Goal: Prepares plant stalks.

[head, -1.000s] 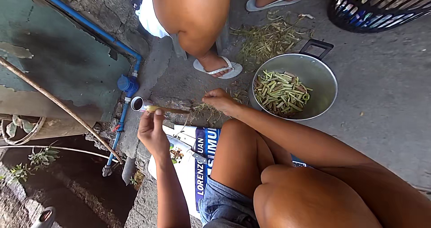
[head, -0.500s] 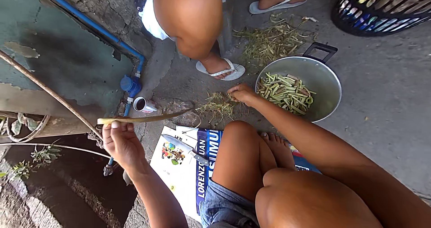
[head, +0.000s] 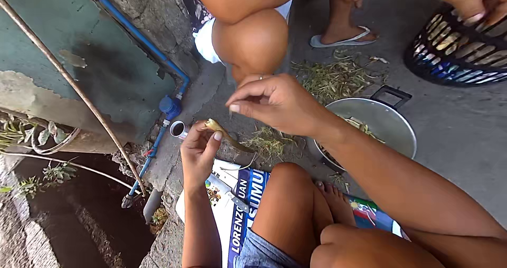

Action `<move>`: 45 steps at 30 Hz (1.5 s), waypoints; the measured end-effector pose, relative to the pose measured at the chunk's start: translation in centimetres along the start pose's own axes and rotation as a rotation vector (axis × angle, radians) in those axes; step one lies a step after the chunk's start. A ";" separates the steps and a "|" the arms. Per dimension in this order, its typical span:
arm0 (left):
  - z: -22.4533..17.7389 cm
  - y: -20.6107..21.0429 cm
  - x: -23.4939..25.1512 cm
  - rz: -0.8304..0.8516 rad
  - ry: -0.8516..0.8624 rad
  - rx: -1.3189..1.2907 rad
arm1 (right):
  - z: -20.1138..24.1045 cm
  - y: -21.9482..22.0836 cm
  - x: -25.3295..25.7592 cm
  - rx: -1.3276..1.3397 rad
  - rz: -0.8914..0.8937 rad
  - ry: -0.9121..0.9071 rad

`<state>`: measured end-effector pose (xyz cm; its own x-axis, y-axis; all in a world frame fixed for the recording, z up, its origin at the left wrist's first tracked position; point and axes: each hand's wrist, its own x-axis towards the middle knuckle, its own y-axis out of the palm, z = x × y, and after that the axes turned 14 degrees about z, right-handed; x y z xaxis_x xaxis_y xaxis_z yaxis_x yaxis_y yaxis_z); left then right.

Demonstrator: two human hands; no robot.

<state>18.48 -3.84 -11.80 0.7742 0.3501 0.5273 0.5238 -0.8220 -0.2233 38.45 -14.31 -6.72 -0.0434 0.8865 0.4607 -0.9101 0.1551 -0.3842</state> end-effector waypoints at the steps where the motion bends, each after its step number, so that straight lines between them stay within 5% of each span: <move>1: -0.2 0.1 0.2 0.012 0.000 0.015 | 0.7 0.1 0.4 -0.009 0.032 -0.033; 25: -1.5 -1.3 0.2 0.270 -0.022 0.260 | 1.9 -0.5 1.2 -0.157 0.405 -0.049; 34: -0.8 -0.6 -0.1 0.177 0.037 0.272 | 0.7 1.6 -0.6 0.444 0.205 0.290; 45: -0.4 -1.7 -1.0 -0.087 -0.026 0.072 | -10.8 2.5 -4.6 0.321 0.070 0.669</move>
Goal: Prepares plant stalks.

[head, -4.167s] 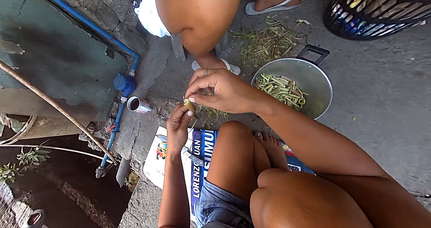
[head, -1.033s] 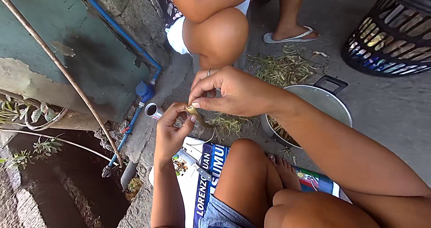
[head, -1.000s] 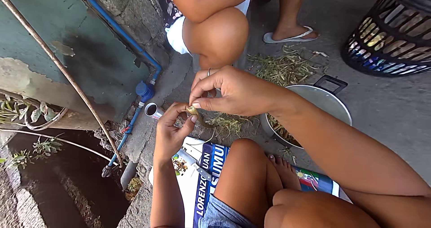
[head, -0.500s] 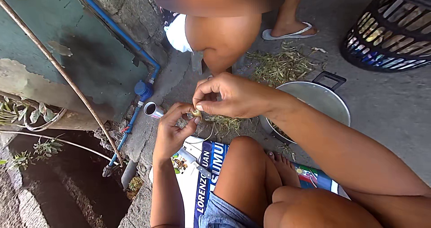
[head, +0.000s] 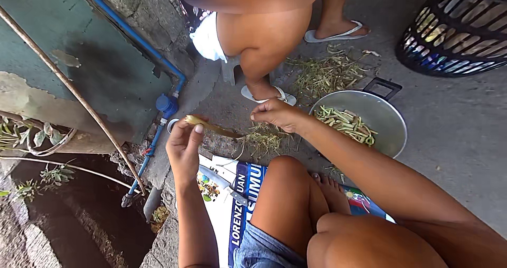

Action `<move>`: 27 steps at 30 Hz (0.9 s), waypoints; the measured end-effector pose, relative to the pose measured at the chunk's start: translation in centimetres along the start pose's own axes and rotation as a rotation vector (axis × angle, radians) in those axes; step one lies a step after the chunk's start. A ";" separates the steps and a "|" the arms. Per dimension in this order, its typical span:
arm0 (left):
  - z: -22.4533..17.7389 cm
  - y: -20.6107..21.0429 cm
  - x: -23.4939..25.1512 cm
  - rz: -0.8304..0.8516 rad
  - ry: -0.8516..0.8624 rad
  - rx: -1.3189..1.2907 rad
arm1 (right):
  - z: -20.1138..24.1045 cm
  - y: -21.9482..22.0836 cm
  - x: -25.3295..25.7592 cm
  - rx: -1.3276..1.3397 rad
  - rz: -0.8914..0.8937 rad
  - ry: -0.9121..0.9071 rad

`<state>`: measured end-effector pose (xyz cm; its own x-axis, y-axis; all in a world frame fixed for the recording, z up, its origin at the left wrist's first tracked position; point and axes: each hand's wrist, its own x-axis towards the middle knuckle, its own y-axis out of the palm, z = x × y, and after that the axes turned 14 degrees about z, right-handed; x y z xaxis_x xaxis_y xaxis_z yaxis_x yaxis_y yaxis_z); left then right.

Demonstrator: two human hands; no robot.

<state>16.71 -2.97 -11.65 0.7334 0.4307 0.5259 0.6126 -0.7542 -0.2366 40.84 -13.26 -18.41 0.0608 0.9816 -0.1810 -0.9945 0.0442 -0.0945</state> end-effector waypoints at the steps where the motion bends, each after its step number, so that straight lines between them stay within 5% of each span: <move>1: 0.0 -0.3 -0.1 -0.046 -0.009 0.001 | -1.6 -0.5 0.5 -0.004 -0.032 0.063; 7: -0.3 -2.4 0.4 -0.392 0.031 0.090 | -8.9 -3.1 1.3 -0.008 -0.201 0.354; 12: 0.3 -2.3 1.0 -0.472 0.053 0.102 | -9.2 -3.8 1.3 0.087 -0.317 0.393; 15: 0.6 -1.3 1.3 -0.446 0.003 0.112 | -6.1 -2.6 1.2 0.128 -0.308 0.188; 18: 0.6 0.1 2.0 -0.418 -0.012 0.124 | 1.7 -0.8 -0.1 0.115 -0.247 -0.123; 23: 0.0 2.4 3.4 -0.327 0.033 0.104 | 10.9 1.6 -1.8 -0.176 -0.279 -0.681; 27: -0.6 3.7 4.2 -0.290 0.059 0.121 | 13.7 2.9 -2.8 -0.467 -0.308 -0.770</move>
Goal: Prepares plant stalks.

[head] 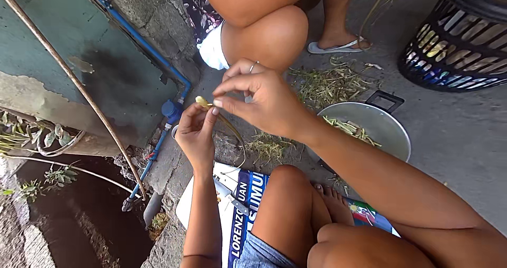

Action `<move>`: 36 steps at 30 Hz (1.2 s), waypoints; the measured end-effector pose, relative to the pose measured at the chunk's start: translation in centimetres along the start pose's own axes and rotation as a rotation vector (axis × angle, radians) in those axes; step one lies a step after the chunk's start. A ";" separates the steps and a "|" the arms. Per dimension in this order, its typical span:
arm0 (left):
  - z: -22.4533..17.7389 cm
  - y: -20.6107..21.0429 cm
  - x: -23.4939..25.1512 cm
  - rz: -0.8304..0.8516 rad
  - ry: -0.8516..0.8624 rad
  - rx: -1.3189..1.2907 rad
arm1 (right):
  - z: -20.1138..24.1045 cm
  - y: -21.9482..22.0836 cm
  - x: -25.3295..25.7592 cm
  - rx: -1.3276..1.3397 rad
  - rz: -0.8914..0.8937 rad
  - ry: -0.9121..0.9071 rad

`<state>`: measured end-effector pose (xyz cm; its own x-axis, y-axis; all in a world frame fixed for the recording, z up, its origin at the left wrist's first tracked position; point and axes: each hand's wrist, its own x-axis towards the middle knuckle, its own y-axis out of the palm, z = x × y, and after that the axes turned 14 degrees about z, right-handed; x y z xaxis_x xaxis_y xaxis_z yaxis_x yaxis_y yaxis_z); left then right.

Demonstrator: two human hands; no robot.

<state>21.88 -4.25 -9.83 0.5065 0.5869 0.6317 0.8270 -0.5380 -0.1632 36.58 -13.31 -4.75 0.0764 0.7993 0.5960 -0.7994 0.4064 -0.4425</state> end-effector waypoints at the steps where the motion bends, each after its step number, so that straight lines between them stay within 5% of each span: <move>1: -0.2 0.3 0.1 -0.002 0.000 0.006 | 0.3 0.2 -0.1 -0.040 0.008 0.005; 9: -0.5 0.9 0.3 0.066 0.011 0.102 | -0.5 0.6 -0.8 -0.074 -0.020 0.093; 14: -0.3 -0.5 0.8 0.219 0.004 0.046 | -2.1 -0.1 -0.6 0.240 0.049 0.162; 21: 0.0 -3.1 1.7 0.224 -0.062 -0.052 | -5.7 0.7 -2.8 0.589 0.040 0.535; 28: 0.1 -5.4 2.0 0.132 -0.061 -0.072 | -15.9 4.5 -9.6 0.455 0.022 0.931; 36: -0.5 -7.2 2.6 0.057 -0.047 0.013 | -21.9 4.0 -14.4 0.135 0.110 1.322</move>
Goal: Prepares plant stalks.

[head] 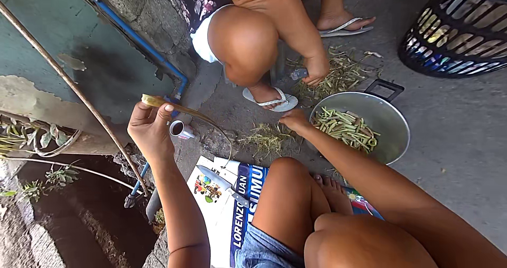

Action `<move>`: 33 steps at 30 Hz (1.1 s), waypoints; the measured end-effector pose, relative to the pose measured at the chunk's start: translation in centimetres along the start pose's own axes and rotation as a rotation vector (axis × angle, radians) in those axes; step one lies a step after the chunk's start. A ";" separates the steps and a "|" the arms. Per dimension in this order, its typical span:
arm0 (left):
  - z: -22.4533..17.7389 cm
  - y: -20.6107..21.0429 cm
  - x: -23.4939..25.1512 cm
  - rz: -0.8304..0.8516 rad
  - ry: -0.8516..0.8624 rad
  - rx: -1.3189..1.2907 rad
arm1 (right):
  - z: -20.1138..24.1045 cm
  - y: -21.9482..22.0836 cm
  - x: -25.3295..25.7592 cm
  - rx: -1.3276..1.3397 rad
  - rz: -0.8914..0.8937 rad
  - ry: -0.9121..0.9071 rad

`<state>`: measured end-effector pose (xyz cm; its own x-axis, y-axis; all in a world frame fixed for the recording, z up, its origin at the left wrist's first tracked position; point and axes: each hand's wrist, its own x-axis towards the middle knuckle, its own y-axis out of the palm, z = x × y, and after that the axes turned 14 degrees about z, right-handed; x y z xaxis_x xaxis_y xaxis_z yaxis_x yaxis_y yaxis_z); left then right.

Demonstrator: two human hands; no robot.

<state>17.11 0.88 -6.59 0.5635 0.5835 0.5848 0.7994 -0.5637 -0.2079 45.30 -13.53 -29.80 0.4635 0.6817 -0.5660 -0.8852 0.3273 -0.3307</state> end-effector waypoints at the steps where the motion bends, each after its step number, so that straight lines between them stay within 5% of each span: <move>1: -0.1 -0.2 0.1 0.009 0.003 0.022 | -0.2 -0.2 0.1 -0.076 0.009 -0.003; 12: -0.2 1.7 1.0 0.149 -0.038 -0.010 | 10.5 1.9 -7.7 -0.187 0.312 -0.802; 18: -0.7 2.3 1.4 0.243 -0.025 -0.048 | 13.0 3.1 -9.0 -0.524 0.502 -0.814; 33: -1.7 -0.1 2.5 0.165 0.065 0.008 | 7.1 4.0 -3.3 -0.288 0.371 -0.833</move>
<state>18.05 1.38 -3.74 0.6730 0.4437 0.5918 0.6986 -0.6441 -0.3115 39.92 -9.83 -23.96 -0.1210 0.9926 0.0107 -0.8744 -0.1015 -0.4745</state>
